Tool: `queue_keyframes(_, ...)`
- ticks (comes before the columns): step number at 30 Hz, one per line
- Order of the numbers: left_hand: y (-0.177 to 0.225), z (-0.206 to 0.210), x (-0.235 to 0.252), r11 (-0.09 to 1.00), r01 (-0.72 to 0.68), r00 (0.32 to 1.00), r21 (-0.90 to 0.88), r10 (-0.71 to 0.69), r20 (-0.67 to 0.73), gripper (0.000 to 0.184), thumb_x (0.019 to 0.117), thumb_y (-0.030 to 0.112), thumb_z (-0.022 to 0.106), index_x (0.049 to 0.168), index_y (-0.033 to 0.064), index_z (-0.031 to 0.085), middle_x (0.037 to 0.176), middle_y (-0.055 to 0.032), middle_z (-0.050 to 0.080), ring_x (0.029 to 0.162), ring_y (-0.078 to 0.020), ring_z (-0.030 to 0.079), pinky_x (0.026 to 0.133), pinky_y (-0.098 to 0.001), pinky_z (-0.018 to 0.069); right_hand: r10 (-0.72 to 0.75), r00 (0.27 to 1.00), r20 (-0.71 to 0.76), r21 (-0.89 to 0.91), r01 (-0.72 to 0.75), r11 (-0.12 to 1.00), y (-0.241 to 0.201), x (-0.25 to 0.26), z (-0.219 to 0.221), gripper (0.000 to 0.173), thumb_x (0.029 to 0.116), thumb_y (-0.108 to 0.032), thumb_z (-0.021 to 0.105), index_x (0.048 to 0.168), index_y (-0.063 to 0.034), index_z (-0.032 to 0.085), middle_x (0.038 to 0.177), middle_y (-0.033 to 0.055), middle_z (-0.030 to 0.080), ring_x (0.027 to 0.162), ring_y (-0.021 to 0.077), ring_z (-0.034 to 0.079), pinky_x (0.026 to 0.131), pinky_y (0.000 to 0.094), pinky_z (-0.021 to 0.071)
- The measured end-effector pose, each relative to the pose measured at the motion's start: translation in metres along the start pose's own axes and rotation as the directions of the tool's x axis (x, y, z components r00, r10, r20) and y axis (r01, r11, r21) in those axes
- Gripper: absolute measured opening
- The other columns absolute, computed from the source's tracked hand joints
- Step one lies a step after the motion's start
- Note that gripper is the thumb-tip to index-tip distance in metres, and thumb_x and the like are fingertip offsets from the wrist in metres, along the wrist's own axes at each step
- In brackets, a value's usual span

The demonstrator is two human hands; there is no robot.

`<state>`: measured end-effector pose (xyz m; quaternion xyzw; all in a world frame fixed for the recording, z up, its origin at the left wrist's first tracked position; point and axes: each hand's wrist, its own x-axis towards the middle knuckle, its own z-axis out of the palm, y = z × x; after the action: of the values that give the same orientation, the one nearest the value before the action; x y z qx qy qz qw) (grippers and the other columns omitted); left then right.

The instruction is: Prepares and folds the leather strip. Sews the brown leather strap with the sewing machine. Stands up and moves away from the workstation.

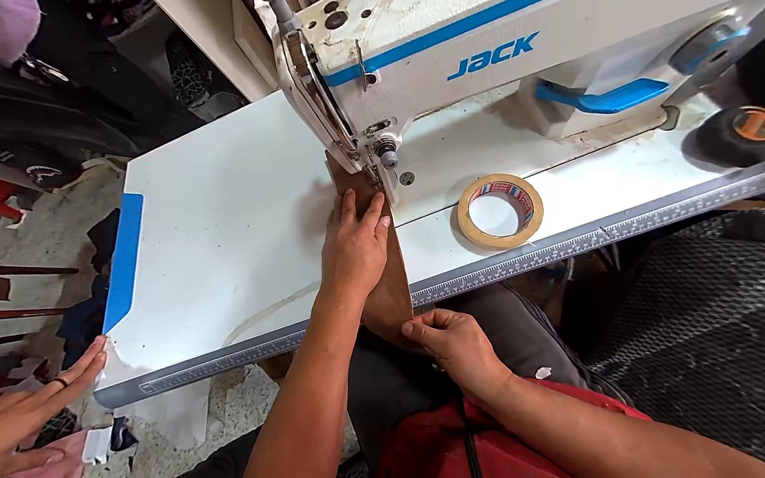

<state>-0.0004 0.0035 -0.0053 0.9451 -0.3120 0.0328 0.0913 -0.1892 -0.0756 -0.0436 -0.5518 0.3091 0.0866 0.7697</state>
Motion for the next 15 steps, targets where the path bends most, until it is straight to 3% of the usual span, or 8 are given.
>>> queue_keyframes(4,-0.0048,0.0008,-0.0006,0.997,-0.064,0.995,-0.031,0.062,-0.074,0.041,0.1089,0.041,0.045,0.144,0.0274,0.062,0.157,-0.0194,0.045,0.149,-0.0397,0.038,0.119,-0.056,0.0348,0.004,1.0,0.012,-0.012,-0.004,1.0,-0.0011,0.0007,-0.0008,0.02,0.0892,-0.034,0.081,0.084,-0.0145,0.079,0.078,-0.001,0.073,0.076,0.0091,0.068,0.072,0.0303,0.0555)
queue_keyframes(8,-0.0043,-0.0015,0.0012,0.998,-0.063,0.997,0.007,0.063,-0.035,0.043,0.1095,0.042,0.042,0.146,0.0283,0.059,0.158,-0.0181,0.045,0.149,-0.0394,0.038,0.118,-0.0559,0.0364,0.011,1.0,-0.009,0.0,-0.011,1.0,-0.0016,-0.0005,0.0008,0.02,0.0883,-0.033,0.082,0.083,-0.0143,0.078,0.073,-0.0008,0.07,0.064,0.0089,0.061,0.062,0.0287,0.0489)
queue_keyframes(11,-0.0043,-0.001,0.0022,0.996,-0.081,0.995,0.022,0.082,-0.049,0.041,0.1097,0.039,0.043,0.145,0.0262,0.061,0.157,-0.0173,0.047,0.15,-0.038,0.037,0.118,-0.0553,0.0359,0.004,1.0,-0.019,0.005,-0.004,1.0,-0.0022,-0.0012,0.002,0.02,0.0875,-0.034,0.083,0.083,-0.0149,0.079,0.075,-0.001,0.071,0.07,0.0093,0.065,0.066,0.0295,0.0521)
queue_keyframes(13,-0.007,0.0014,0.0036,0.989,-0.147,0.981,-0.01,0.145,-0.125,0.036,0.1085,0.035,0.048,0.136,0.0219,0.068,0.148,-0.0166,0.055,0.145,-0.0356,0.044,0.116,-0.0547,0.0389,-0.007,1.0,-0.026,0.014,0.007,1.0,-0.0027,-0.0015,0.0025,0.02,0.0874,-0.033,0.083,0.083,-0.0146,0.079,0.077,-0.0008,0.073,0.075,0.0095,0.068,0.07,0.0304,0.0546)
queue_keyframes(15,-0.0086,0.0004,0.0054,0.985,-0.169,0.979,-0.033,0.164,-0.125,0.035,0.1082,0.033,0.05,0.135,0.0213,0.069,0.145,-0.016,0.058,0.141,-0.033,0.05,0.114,-0.0551,0.0413,-0.009,0.999,-0.041,0.022,0.01,1.0,-0.0031,-0.0023,0.0028,0.019,0.0871,-0.033,0.083,0.082,-0.0148,0.079,0.077,-0.0009,0.073,0.075,0.0095,0.068,0.071,0.0305,0.0546)
